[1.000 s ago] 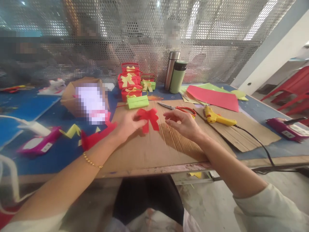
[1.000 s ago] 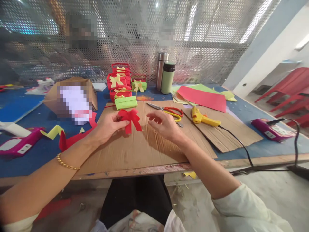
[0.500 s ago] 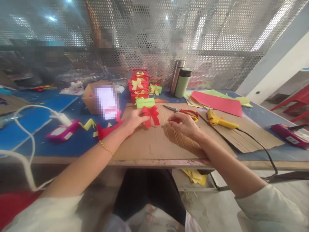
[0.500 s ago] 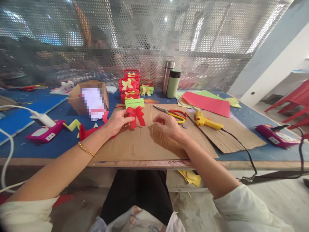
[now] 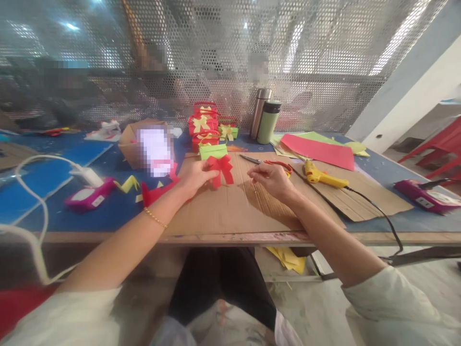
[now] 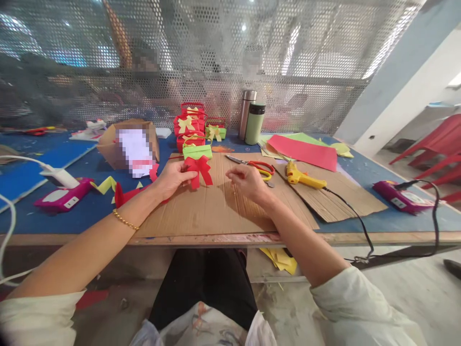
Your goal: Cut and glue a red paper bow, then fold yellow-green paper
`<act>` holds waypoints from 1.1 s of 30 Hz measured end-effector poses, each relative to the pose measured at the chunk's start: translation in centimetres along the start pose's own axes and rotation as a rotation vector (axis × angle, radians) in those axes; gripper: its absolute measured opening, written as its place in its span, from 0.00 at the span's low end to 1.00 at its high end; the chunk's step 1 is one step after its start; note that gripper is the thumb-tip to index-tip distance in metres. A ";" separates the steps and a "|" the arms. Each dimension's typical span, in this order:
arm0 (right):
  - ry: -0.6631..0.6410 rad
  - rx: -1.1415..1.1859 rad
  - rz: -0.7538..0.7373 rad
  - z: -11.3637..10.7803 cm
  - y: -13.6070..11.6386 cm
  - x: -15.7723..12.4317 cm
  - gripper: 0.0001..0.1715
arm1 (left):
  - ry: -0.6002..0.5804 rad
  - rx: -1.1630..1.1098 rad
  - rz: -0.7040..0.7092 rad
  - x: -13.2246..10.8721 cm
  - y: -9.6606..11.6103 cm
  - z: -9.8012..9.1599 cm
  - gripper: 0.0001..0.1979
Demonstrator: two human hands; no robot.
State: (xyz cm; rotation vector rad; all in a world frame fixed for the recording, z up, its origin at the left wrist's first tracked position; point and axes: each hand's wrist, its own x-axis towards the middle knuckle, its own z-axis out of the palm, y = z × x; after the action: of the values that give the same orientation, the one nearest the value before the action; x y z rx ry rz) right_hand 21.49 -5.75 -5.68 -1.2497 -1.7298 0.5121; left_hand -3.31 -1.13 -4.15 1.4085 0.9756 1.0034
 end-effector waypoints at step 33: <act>-0.069 -0.108 -0.006 -0.5 -1.1 -0.4 0.34 | 0.043 0.091 0.073 0.8 -1.0 -0.6 0.08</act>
State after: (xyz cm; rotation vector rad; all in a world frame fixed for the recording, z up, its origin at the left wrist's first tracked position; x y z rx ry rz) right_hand 21.35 -6.68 -4.76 -1.3161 -1.8390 0.4684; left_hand -3.71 -0.11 -5.11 1.5124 1.0192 1.0581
